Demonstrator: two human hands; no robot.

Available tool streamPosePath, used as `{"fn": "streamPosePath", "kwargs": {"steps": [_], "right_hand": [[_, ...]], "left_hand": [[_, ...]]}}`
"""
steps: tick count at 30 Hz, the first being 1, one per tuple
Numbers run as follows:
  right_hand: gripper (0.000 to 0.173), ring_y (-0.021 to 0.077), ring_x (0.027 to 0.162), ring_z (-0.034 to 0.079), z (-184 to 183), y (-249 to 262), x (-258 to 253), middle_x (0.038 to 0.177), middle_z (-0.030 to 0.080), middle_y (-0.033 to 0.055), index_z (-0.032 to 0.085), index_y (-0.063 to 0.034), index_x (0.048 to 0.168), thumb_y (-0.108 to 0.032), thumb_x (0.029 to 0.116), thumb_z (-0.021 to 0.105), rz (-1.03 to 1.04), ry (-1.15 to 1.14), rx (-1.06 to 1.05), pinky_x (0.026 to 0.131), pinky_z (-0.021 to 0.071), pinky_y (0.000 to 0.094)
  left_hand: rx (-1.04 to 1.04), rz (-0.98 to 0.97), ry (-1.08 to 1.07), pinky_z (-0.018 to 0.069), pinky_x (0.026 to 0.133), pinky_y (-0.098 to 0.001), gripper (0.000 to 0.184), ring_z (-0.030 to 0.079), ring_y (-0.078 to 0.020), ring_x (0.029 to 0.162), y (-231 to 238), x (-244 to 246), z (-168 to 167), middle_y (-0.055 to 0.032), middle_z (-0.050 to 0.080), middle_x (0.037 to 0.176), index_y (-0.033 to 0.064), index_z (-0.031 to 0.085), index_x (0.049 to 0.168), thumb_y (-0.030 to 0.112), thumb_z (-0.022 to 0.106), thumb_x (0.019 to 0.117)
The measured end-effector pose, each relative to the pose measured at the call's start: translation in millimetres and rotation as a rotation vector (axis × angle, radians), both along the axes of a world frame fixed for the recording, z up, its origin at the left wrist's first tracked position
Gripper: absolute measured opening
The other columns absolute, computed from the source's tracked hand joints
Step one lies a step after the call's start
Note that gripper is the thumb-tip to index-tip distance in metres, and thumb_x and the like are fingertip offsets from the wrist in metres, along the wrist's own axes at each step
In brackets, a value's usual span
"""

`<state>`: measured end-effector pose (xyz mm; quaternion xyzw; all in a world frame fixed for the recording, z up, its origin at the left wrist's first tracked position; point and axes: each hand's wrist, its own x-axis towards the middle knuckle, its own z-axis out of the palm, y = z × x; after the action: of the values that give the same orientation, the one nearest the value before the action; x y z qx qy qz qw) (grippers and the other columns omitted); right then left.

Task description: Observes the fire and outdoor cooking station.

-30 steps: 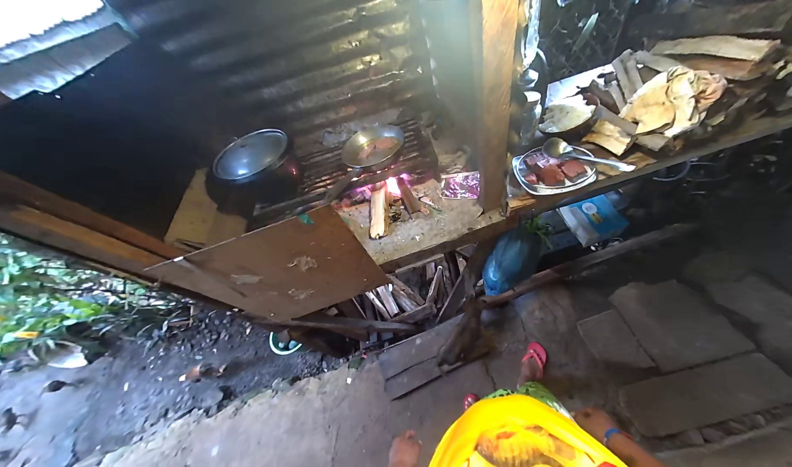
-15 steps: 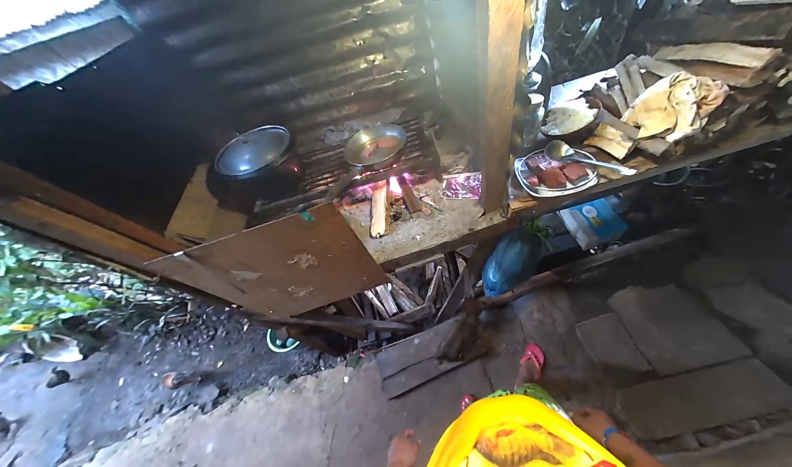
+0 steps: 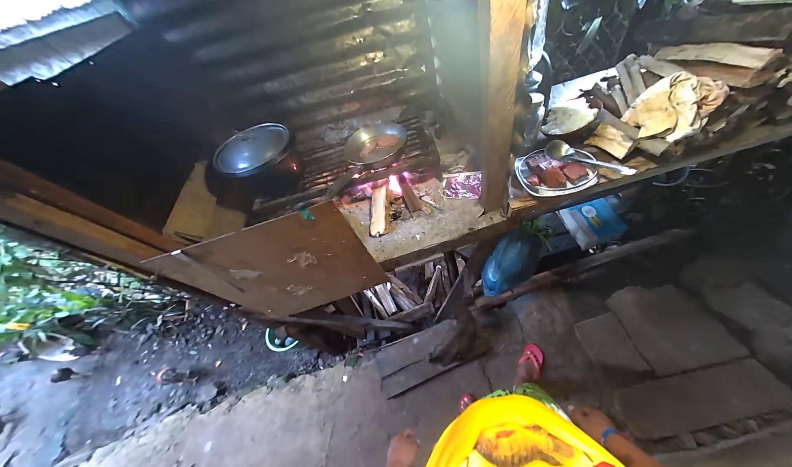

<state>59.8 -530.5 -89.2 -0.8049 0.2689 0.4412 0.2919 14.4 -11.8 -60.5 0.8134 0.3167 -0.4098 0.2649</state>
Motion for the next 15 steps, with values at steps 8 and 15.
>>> {"fn": "streamPosePath", "kwargs": {"steps": [8, 15], "right_hand": [[0.054, 0.0355, 0.128, 0.061, -28.1, -4.4, -8.2, 0.130, 0.067, 0.0207, 0.068, -0.0040, 0.128, -0.050, 0.1040, 0.053, -0.009, -0.044, -0.012, 0.111, 0.0453, 0.0567], [0.053, 0.0340, 0.125, 0.063, -39.9, -5.3, -10.2, 0.127, 0.069, 0.0191, 0.070, -0.0060, 0.126, -0.051, 0.1012, 0.058, -0.017, -0.042, -0.021, 0.109, 0.0465, 0.0569]], "left_hand": [[0.003, -0.005, 0.017, 0.0521, 0.103, -0.0556, 0.040, 0.066, -0.0316, 0.121, 3.3, 0.0, -3.6, -0.0141, 0.070, 0.129, 0.0154, 0.065, 0.137, 0.026, 0.064, 0.0986], [0.009, -0.002, -0.013, 0.0533, 0.101, -0.0567, 0.039, 0.067, -0.0325, 0.119, 5.0, 1.6, -2.6, -0.0146, 0.071, 0.125, 0.0147, 0.066, 0.135, 0.026, 0.065, 0.0980]]}}
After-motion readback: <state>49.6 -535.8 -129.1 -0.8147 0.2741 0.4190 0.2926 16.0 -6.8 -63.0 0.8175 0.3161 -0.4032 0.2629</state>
